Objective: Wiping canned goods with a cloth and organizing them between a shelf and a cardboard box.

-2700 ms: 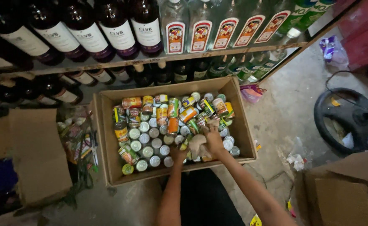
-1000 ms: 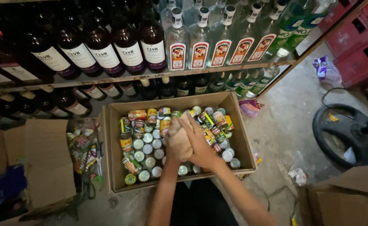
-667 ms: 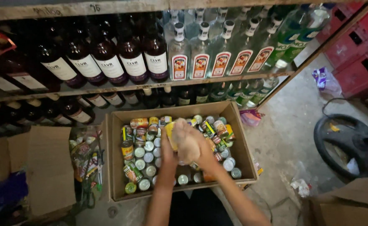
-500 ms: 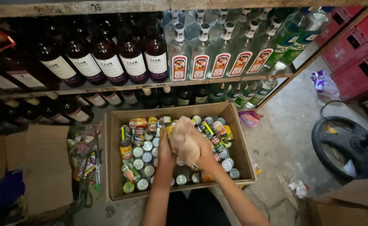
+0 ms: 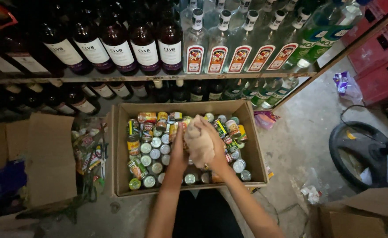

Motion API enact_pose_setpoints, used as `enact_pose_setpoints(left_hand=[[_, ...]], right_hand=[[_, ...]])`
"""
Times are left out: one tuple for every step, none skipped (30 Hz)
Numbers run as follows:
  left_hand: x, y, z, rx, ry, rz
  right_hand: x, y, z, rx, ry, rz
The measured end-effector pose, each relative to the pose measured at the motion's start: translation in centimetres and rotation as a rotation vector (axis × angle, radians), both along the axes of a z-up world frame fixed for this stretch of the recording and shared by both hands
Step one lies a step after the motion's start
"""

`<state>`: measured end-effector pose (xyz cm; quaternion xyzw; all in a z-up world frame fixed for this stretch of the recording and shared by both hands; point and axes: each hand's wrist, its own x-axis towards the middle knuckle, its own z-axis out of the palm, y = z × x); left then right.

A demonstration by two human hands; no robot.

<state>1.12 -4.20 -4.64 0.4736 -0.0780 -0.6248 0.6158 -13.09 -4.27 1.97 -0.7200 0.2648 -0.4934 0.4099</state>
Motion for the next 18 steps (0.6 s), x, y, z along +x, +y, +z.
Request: enact_pose_setpoints(left_hand=[[-0.1, 0.0, -0.4, -0.001, -0.002, 0.001], [-0.3, -0.2, -0.7, -0.063, 0.112, -0.025], [-0.4, -0.5, -1.1, -0.125, 0.227, -0.051], [-0.5, -0.6, -1.9, -0.125, 0.228, -0.052], [-0.5, -0.8, -2.7, -0.124, 0.226, -0.023], [-0.3, -1.1, -3.5, -0.125, 0.223, 0.008], [-0.1, -0.9, -3.3, -0.127, 0.223, 0.011], [0.1, -0.5, -3.2, -0.176, 0.224, -0.025], [0.2, 0.0, -3.0, -0.224, 0.226, -0.061], [0.1, 0.7, -1.8, -0.223, 0.227, -0.065], [0.0, 1.4, -0.6, -0.433, -0.286, 0.001], [-0.1, 2.2, 0.5, -0.636, -0.803, 0.062], [-0.3, 1.7, 0.9, -0.635, -0.801, 0.059], [-0.3, 1.2, 1.3, -0.118, -0.342, 0.025], [-0.4, 0.7, 1.7, 0.375, 0.137, -0.039], [-0.4, 0.7, -1.0, 0.37, 0.134, -0.035], [-0.5, 0.7, -3.7, 0.014, 0.017, -0.056], [-0.9, 0.8, -6.5, -0.337, -0.093, -0.087]], right_hand=[[0.2, -0.6, -0.6, -0.001, -0.002, 0.001], [0.3, -1.4, -1.1, 0.034, -0.006, -0.01], [0.4, -2.2, -1.6, 0.069, -0.011, -0.02], [0.4, -1.6, -1.6, 0.069, -0.01, -0.021], [0.4, -1.0, -1.6, 0.173, -0.05, -0.005], [0.5, -0.6, -1.6, 0.275, -0.092, 0.014], [0.3, 0.3, -0.9, 0.274, -0.091, 0.017], [0.0, 1.5, -0.3, 0.139, 0.003, 0.004], [-0.2, 2.6, 0.3, 0.005, 0.098, -0.007], [-0.4, 2.7, 0.2, 0.006, 0.099, -0.011], [-0.5, 2.7, 0.1, -0.158, 0.228, -0.057], [-0.7, 2.8, 0.1, -0.321, 0.357, -0.101], [-0.8, 2.5, 0.0, -0.318, 0.359, -0.102], [-0.6, 2.1, -0.1, -0.28, 0.354, -0.153], [-0.5, 1.8, -0.1, -0.241, 0.349, -0.203], [0.0, 1.4, -0.1, -0.246, 0.345, -0.202], [0.5, 1.0, 0.0, -0.2, 0.319, -0.266], [0.7, 0.8, 0.1, -0.149, 0.297, -0.331]])
